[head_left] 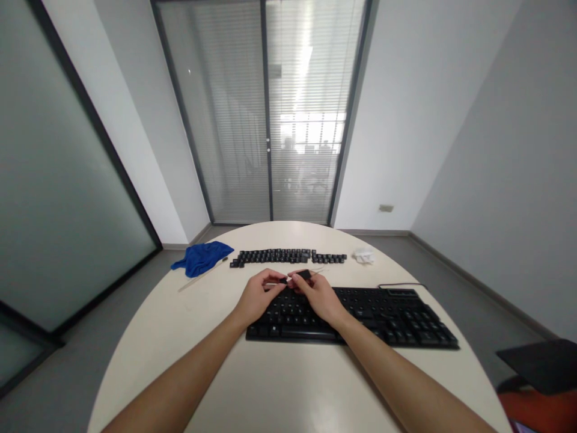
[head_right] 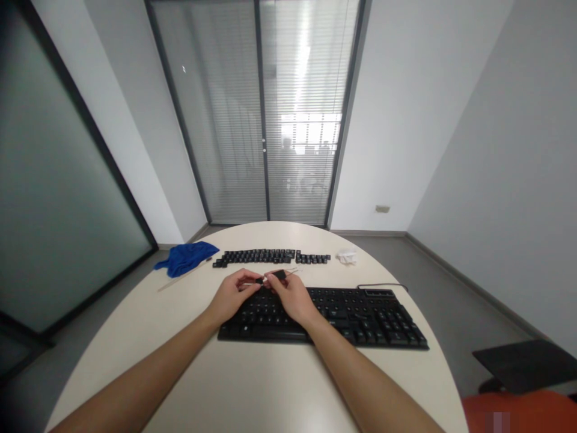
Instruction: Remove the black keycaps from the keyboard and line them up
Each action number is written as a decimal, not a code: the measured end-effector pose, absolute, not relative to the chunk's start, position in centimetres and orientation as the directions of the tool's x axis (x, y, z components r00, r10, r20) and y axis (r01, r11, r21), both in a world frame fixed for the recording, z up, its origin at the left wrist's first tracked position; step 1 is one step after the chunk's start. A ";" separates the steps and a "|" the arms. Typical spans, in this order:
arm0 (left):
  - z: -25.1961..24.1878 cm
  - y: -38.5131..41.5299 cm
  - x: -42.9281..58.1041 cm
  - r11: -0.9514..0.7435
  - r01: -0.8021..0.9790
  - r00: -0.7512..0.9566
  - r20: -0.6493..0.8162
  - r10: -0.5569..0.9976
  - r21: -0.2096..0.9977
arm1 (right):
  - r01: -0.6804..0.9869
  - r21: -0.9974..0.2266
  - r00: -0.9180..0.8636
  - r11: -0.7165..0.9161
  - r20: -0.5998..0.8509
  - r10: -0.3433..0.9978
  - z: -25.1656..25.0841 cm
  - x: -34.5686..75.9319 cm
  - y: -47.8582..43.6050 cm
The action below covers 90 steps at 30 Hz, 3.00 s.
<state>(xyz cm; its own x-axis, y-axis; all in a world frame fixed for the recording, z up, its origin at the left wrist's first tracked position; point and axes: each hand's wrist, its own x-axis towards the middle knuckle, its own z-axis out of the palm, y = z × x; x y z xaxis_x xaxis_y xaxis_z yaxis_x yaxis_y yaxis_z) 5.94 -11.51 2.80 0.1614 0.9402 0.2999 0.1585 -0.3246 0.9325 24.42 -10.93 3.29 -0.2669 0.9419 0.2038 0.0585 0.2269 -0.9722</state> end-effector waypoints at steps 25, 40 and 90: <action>3.3 -11.6 5.0 -0.541 0.466 0.165 0.532 0.831 0.700 | 0.063 -0.971 -0.292 0.232 0.205 0.934 3.8 24.3 -11.5; 3.3 -12.0 5.1 -0.571 0.455 0.236 0.526 0.817 0.683 | 0.117 -0.952 -0.300 0.282 0.237 0.924 3.6 24.4 -11.6; 0.3 -4.5 -3.0 -0.408 0.846 0.120 0.623 0.773 0.344 | 0.220 -0.934 -0.300 0.282 0.210 0.930 3.1 24.1 -11.6</action>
<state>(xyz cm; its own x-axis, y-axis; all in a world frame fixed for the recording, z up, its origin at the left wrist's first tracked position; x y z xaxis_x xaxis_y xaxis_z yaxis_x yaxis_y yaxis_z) -3.02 -4.46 0.34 0.1197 0.7731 0.6229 0.8459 -0.4079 0.3436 24.07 -11.55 3.15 -0.3002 0.9304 0.2103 0.2200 0.2820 -0.9338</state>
